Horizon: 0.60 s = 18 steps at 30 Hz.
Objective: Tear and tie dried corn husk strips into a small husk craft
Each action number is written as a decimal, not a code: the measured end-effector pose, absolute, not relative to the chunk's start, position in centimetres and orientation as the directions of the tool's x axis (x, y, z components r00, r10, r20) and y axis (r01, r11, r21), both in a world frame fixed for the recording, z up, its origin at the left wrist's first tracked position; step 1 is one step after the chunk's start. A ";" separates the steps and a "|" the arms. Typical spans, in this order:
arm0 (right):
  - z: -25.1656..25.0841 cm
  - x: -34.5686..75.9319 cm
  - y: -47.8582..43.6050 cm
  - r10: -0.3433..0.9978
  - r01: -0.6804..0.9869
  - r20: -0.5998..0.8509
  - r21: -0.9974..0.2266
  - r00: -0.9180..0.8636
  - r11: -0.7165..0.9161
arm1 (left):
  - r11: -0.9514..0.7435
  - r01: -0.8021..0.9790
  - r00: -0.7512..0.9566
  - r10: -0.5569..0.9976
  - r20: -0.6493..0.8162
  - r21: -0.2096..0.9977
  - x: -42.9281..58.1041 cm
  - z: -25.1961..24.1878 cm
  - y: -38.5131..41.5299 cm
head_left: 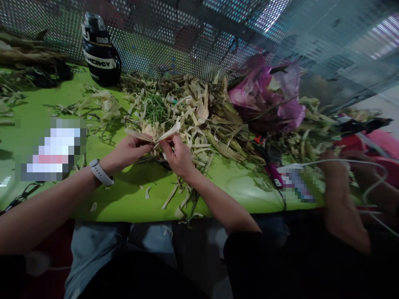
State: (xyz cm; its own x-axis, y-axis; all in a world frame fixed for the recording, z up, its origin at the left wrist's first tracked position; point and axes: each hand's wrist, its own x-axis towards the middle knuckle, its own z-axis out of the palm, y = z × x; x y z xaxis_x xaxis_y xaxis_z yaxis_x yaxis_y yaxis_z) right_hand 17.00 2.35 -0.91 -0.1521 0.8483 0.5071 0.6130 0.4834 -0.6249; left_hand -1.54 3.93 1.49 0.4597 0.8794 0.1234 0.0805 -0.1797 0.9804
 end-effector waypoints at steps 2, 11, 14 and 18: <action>-0.8 16.8 2.1 0.875 0.572 0.462 -0.683 -0.144 0.454 | -0.169 0.040 0.480 0.868 0.129 0.985 -1.7 1.3 4.0; -1.5 16.4 1.8 0.900 0.392 0.404 -0.810 -0.167 0.436 | 0.037 -0.088 0.498 0.867 0.012 0.995 -1.6 0.7 3.8; -1.9 16.3 2.1 0.920 0.298 0.365 -0.871 -0.142 0.391 | 0.016 -0.075 0.486 0.874 0.023 0.997 -1.5 0.9 3.7; -2.0 16.2 2.4 0.954 0.158 0.282 -0.942 -0.104 0.296 | 0.112 -0.184 0.436 0.900 -0.021 0.976 -1.4 0.8 4.0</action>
